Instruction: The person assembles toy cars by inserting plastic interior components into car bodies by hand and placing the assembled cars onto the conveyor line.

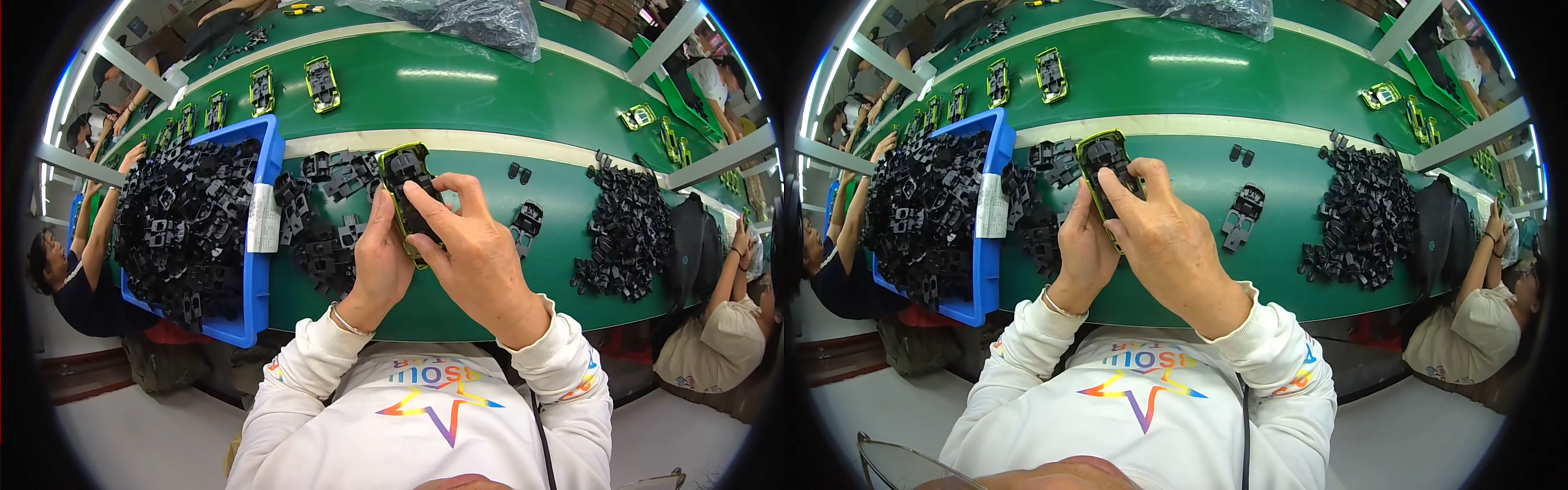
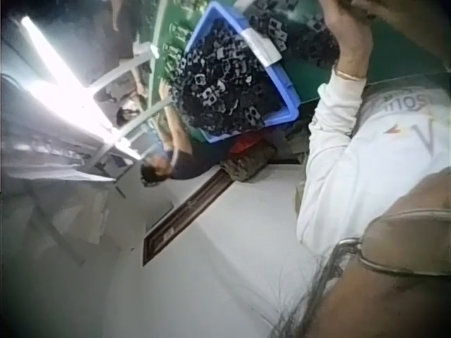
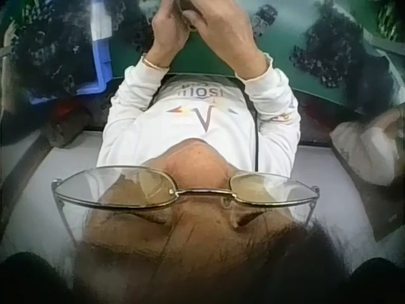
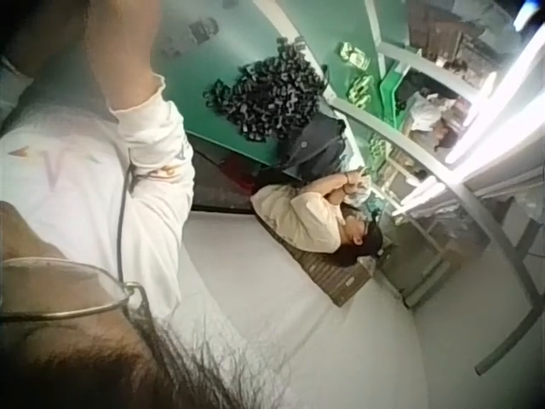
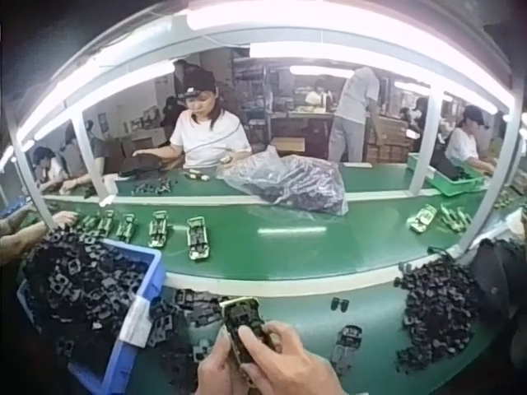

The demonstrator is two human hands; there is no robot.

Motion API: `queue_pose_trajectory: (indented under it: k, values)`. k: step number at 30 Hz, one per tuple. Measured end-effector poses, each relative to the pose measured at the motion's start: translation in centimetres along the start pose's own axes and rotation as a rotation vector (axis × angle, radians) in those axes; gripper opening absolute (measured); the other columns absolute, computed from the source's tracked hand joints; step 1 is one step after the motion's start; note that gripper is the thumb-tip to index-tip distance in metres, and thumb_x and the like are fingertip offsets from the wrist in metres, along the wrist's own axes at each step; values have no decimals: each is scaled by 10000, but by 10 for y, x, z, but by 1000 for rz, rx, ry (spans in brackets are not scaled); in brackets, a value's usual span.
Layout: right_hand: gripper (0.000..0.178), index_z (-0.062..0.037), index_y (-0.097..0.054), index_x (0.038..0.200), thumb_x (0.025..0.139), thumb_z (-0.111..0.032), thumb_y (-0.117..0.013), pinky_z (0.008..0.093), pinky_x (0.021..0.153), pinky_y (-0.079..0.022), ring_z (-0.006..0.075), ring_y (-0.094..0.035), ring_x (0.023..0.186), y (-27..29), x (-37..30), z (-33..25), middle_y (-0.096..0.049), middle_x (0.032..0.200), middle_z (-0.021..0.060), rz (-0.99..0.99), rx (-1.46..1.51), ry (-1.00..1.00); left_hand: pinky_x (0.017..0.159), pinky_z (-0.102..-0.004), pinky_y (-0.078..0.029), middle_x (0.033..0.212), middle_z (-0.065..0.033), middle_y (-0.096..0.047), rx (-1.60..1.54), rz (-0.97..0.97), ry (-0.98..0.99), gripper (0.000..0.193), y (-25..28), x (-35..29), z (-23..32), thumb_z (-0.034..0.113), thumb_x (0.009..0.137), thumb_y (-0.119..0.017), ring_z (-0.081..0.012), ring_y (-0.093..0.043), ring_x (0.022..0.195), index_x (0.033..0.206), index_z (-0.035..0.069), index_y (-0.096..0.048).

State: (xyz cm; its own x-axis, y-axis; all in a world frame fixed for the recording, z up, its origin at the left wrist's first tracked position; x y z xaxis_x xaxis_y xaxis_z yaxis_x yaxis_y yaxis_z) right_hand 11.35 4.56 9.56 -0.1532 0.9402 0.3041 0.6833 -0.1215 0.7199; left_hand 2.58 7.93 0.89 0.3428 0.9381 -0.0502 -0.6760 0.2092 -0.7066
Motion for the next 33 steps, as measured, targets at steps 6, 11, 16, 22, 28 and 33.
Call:
queue_pose_trajectory:
  k: [6, 11, 16, 22, 28, 33]
  values:
    - [485, -75, -611, 1282, 811, -13, -711, 396, 665, -572, 307, -686, 772, 0, 2, 1, -507, 1271, 140, -49, 49, -10, 982, -385, -487, 1250, -103, -556, -51, 66, 45, 381, 6, -4, -9, 312, 1098, -262, -232, -584, 1161, 1358, 88, -426]
    - [452, -75, -608, 1272, 826, -40, -674, 403, 648, -563, 298, -684, 755, -5, 2, 1, -513, 1286, 130, -83, -127, -11, 1037, -356, -435, 1305, -78, -564, -70, 57, 26, 425, 13, -2, -22, 339, 1101, -266, -191, -540, 1218, 1363, 69, -465]
    - [482, -72, -596, 1288, 821, -102, -712, 391, 633, -543, 277, -680, 741, 5, 10, 7, -559, 1232, 125, -152, -156, 13, 962, -343, -488, 1256, -72, -559, 44, 37, 52, 336, 5, 4, -20, 257, 1069, -406, -179, -557, 1181, 1352, 75, -418]
    - [567, -71, -566, 1374, 836, -115, -741, 304, 731, -532, 178, -649, 718, 23, 10, 44, -649, 1179, 115, -173, 244, -78, 862, -370, -575, 1227, -183, -611, 102, 86, 21, 357, 12, 19, -19, 145, 1008, -467, -268, -680, 1000, 1342, 28, -415]
    - [299, -65, -685, 1158, 860, -59, -702, 282, 723, -519, 180, -637, 797, 93, -17, 154, -680, 1080, 75, 156, 134, -233, 857, -383, -593, 1254, -247, -608, 153, 58, 84, 442, 18, 33, -7, 205, 1009, -471, -338, -676, 1042, 1339, -87, -444]
    - [266, -76, -692, 1122, 857, -81, -701, 331, 728, -516, 219, -637, 788, 84, -28, 190, -663, 1004, 86, 33, -64, -300, 838, -414, -598, 1264, -224, -597, 81, -40, 192, 415, 10, 35, -4, 172, 1001, -480, -356, -676, 1039, 1368, -10, -417]
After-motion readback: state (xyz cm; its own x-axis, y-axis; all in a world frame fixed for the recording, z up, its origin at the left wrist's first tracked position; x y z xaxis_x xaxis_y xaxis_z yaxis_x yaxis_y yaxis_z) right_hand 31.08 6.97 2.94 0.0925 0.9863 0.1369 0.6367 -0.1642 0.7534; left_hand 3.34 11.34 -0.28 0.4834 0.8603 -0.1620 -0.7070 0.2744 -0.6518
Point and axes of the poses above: each hand's wrist, its own x-axis towards the middle knuckle, its own y-axis out of the back of the hand, z = x × y, the point moved 9 cm from there along x, towards the middle knuckle
